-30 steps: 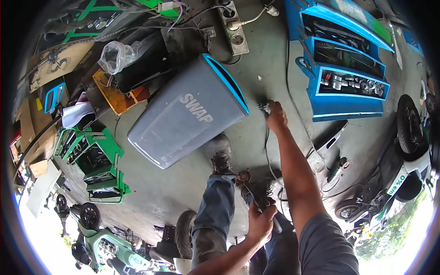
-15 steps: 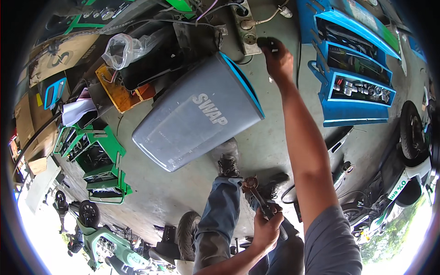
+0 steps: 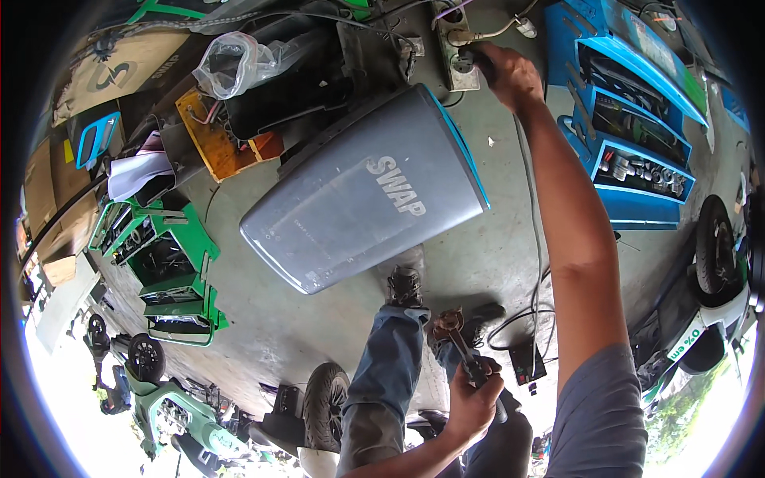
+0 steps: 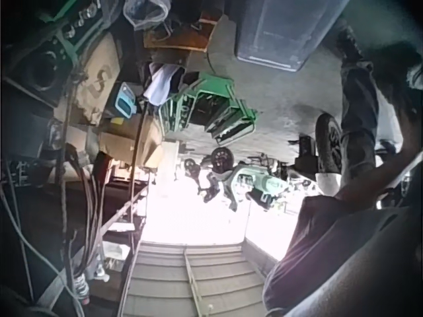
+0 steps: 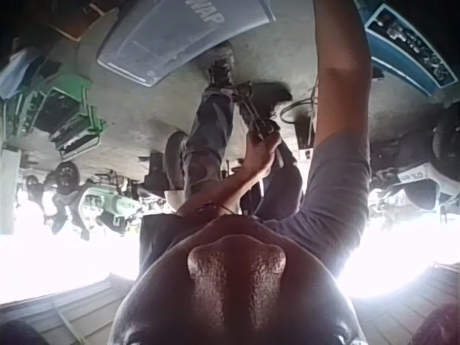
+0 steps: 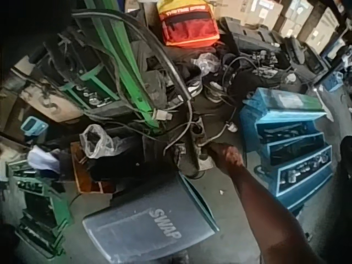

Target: The person works on an electric scooter by stripping a wire with pliers, using locking pliers to hold a metal piece against the frame, and checking the battery and electrical connections.

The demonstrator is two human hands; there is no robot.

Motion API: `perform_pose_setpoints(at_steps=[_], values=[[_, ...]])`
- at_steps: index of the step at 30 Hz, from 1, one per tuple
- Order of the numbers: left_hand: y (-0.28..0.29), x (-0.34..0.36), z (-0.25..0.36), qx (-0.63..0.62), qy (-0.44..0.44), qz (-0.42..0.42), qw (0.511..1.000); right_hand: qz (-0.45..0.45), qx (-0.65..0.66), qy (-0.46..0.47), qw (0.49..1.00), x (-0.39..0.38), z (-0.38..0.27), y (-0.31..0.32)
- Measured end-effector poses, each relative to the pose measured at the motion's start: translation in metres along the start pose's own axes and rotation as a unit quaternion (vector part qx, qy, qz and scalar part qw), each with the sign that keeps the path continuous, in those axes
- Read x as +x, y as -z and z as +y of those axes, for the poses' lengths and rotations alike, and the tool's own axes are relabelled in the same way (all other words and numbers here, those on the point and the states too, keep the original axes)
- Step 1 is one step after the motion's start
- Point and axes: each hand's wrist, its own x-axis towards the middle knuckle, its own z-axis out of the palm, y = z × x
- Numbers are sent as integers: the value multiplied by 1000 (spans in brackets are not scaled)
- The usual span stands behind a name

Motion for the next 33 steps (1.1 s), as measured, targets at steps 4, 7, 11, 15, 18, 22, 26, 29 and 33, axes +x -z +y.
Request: perform_pose_setpoints(at_steps=[4,7,11,15,18,22,26,29,33], values=[[-4,-1,-11,6,7,-6,1000,-69,-21,-20,997,-4,3,-2],[-9,-3,-6,13,13,-21,1000,-68,-69,50,994,-14,11,-6],[-18,-3,2,19,6,-22,1000,-78,-138,153,976,-1,17,-4],[-17,-5,-4,8,-7,-2,1000,-182,-122,134,966,5,7,4],[-15,1,-7,16,-2,3,1000,-220,-76,167,958,0,8,8],[-20,3,-5,17,-6,13,1000,-237,-18,188,953,-34,21,-10],[-26,-1,-2,7,-20,2,1000,-188,-12,199,962,-29,29,-15],[-32,-7,0,6,-9,-20,1000,-158,-2,180,971,-23,43,-20],[-28,-8,-3,8,4,-19,1000,-188,-5,151,970,-17,31,-10]])
